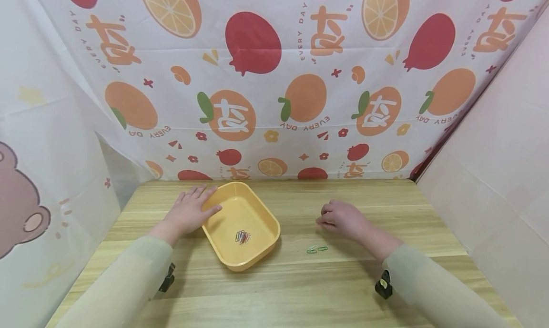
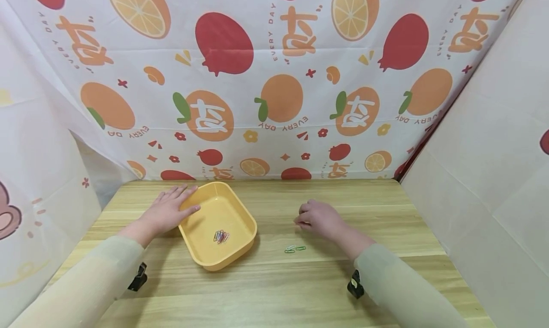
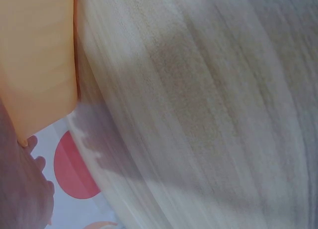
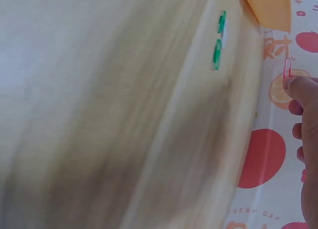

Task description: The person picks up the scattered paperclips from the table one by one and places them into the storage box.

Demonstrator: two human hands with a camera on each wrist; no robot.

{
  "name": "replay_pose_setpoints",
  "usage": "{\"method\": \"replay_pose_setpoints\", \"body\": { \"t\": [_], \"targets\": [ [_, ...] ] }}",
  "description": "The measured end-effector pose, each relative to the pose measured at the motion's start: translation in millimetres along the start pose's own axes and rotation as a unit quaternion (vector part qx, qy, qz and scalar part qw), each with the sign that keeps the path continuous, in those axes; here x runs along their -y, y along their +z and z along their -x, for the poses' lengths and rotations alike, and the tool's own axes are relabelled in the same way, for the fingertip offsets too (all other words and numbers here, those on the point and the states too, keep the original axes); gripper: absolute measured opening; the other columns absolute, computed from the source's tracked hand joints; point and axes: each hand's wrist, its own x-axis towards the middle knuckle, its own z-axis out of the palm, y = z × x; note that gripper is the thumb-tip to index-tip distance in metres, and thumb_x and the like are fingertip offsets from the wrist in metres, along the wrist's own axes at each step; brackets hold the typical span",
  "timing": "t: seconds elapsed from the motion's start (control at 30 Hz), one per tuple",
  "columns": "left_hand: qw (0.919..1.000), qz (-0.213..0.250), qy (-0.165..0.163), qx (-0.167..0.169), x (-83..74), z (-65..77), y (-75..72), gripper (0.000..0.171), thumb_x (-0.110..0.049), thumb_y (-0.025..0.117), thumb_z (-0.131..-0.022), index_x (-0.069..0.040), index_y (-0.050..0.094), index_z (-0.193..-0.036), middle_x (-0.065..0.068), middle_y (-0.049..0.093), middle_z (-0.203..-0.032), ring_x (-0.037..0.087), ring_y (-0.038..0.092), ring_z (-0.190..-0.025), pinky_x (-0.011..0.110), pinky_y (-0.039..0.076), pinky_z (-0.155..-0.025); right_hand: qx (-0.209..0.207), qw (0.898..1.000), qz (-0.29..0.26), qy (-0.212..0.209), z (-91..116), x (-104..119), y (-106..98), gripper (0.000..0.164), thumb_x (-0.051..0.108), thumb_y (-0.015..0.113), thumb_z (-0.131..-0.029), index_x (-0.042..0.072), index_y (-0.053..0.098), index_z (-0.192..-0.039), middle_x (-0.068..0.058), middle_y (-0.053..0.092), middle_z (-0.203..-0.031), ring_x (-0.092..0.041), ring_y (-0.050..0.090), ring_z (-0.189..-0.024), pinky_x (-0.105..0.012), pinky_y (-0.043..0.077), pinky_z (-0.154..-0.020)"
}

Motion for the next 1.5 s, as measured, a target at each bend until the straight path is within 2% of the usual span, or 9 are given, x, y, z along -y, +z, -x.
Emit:
{"method": "replay_pose_setpoints", "body": {
  "t": [0.33,0.67,1.03,1.3,1.5],
  "targets": [
    [1.0000,0.003,-0.003,0.002,-1.5,2.0,-1.8,0.075,-0.060,0.042,-0.100,-0.016,0.026,-0.158,0.023,0.016,-0.162,0.050,0.013,-0.146,0.067,0.000,-0.116,-0.006,1.000,0.005,-0.024,-33.0,-0.5,-11.8,0.017,0.017,0.084,-0.080,0.020,0.081,-0.097,0.006,0.066,-0.086,-0.013,0.058,-0.078,-0.027,0.053,-0.068],
    [1.0000,0.001,-0.002,0.005,-3.5,2.8,-3.3,0.074,-0.059,0.042,-0.100,-0.015,0.026,-0.158,0.023,0.016,-0.162,0.051,0.012,-0.146,0.067,-0.001,-0.116,0.001,0.999,-0.007,-0.036,-61.6,8.6,-16.6,0.014,0.022,0.079,-0.087,0.024,0.081,-0.101,0.007,0.067,-0.090,-0.011,0.057,-0.081,-0.024,0.053,-0.072],
    [1.0000,0.000,0.000,0.004,-1.5,1.0,-2.3,0.075,-0.059,0.042,-0.100,-0.015,0.026,-0.158,0.023,0.016,-0.162,0.051,0.012,-0.146,0.067,0.000,-0.116,-0.017,0.996,-0.022,-0.088,-101.7,30.5,-8.8,0.012,0.018,0.075,-0.090,0.022,0.080,-0.100,0.005,0.068,-0.090,-0.013,0.059,-0.083,-0.025,0.053,-0.074],
    [1.0000,0.000,0.001,0.007,-1.7,1.0,-2.4,0.075,-0.059,0.042,-0.100,-0.015,0.025,-0.158,0.023,0.015,-0.162,0.050,0.011,-0.146,0.067,0.000,-0.116,0.031,0.992,-0.023,-0.118,-134.2,55.3,-1.5,0.015,0.020,0.076,-0.090,0.023,0.080,-0.103,0.007,0.065,-0.090,-0.011,0.056,-0.081,-0.022,0.049,-0.070],
    [1.0000,0.003,0.000,0.008,-2.7,2.6,-5.2,0.074,-0.058,0.042,-0.100,-0.015,0.025,-0.158,0.023,0.015,-0.162,0.050,0.010,-0.146,0.066,-0.001,-0.116,0.032,0.989,-0.013,-0.146,-151.9,66.1,9.1,0.013,0.021,0.073,-0.091,0.023,0.080,-0.102,0.008,0.063,-0.089,-0.012,0.055,-0.081,-0.023,0.048,-0.069]
  ]
}}
